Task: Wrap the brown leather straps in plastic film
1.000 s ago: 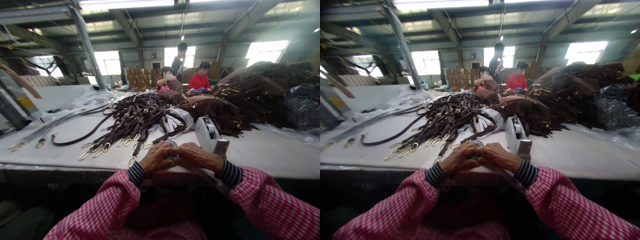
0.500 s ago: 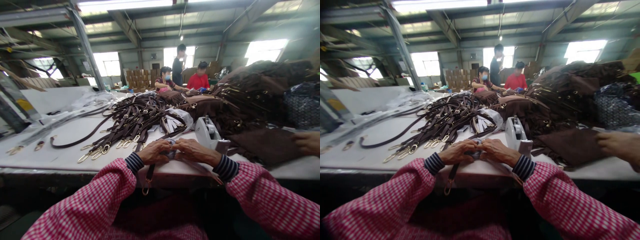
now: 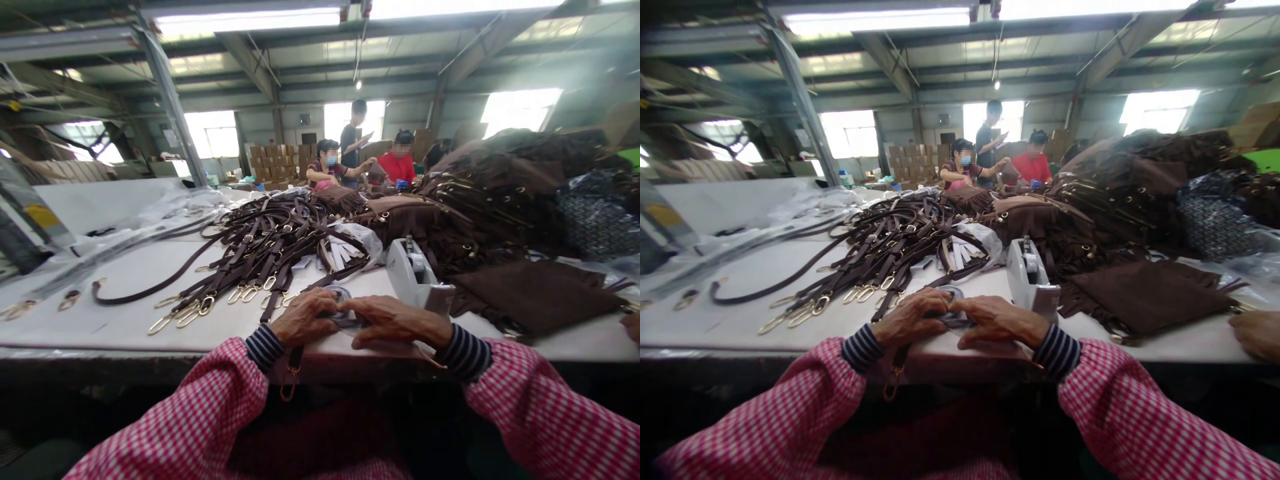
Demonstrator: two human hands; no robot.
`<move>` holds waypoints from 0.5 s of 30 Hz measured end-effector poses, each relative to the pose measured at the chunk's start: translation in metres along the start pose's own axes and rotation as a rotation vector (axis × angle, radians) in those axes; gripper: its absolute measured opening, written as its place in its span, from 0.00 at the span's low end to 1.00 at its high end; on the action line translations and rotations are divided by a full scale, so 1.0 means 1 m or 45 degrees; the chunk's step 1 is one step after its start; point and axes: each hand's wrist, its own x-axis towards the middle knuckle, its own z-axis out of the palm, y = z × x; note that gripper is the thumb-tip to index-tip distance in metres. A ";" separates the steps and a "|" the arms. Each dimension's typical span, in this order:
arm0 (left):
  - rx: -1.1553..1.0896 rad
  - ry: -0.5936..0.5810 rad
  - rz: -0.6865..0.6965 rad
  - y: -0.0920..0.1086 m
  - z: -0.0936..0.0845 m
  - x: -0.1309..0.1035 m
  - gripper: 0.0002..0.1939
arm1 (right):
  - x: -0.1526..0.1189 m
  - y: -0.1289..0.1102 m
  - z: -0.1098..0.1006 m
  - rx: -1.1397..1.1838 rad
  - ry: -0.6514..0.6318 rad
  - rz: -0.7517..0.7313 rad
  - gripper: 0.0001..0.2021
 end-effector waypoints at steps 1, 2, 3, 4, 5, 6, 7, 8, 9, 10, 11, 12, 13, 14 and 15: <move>-0.009 -0.014 0.006 -0.001 -0.002 -0.002 0.10 | -0.002 0.000 0.000 -0.008 0.016 0.016 0.30; -0.018 -0.029 0.015 -0.001 -0.003 -0.004 0.10 | -0.003 0.001 0.000 -0.019 0.034 0.026 0.26; -0.033 -0.047 0.025 -0.001 -0.005 -0.006 0.10 | -0.003 0.002 -0.001 -0.028 0.049 0.030 0.22; -0.052 -0.065 0.037 -0.001 -0.006 -0.007 0.11 | -0.002 0.003 -0.001 -0.041 0.061 0.023 0.19; -0.076 -0.085 0.051 0.000 -0.007 -0.008 0.11 | -0.001 0.003 -0.002 -0.060 0.071 0.005 0.18; -0.104 -0.103 0.066 0.000 -0.008 -0.009 0.11 | 0.001 0.004 -0.003 -0.085 0.076 -0.023 0.17; -0.132 -0.119 0.082 0.000 -0.010 -0.009 0.11 | 0.003 0.004 -0.004 -0.118 0.079 -0.051 0.16; -0.154 -0.136 0.096 0.000 -0.011 -0.010 0.11 | 0.004 0.004 -0.005 -0.157 0.083 -0.077 0.16; -0.167 -0.152 0.106 -0.001 -0.013 -0.010 0.11 | 0.006 0.003 -0.007 -0.197 0.078 -0.095 0.16; -0.172 -0.168 0.110 -0.002 -0.015 -0.010 0.11 | 0.008 0.001 -0.008 -0.231 0.065 -0.103 0.15; -0.166 -0.180 0.105 -0.003 -0.018 -0.010 0.11 | 0.009 0.000 -0.008 -0.256 0.051 -0.101 0.15; -0.149 -0.187 0.096 -0.002 -0.020 -0.011 0.11 | 0.010 -0.002 -0.008 -0.274 0.041 -0.094 0.14; -0.121 -0.190 0.090 -0.001 -0.022 -0.012 0.10 | 0.011 -0.004 -0.008 -0.284 0.037 -0.084 0.12; -0.077 -0.185 0.084 0.001 -0.023 -0.012 0.10 | 0.012 -0.006 -0.007 -0.289 0.039 -0.073 0.11; -0.016 -0.173 0.077 0.005 -0.023 -0.013 0.10 | 0.013 -0.008 -0.005 -0.292 0.045 -0.062 0.11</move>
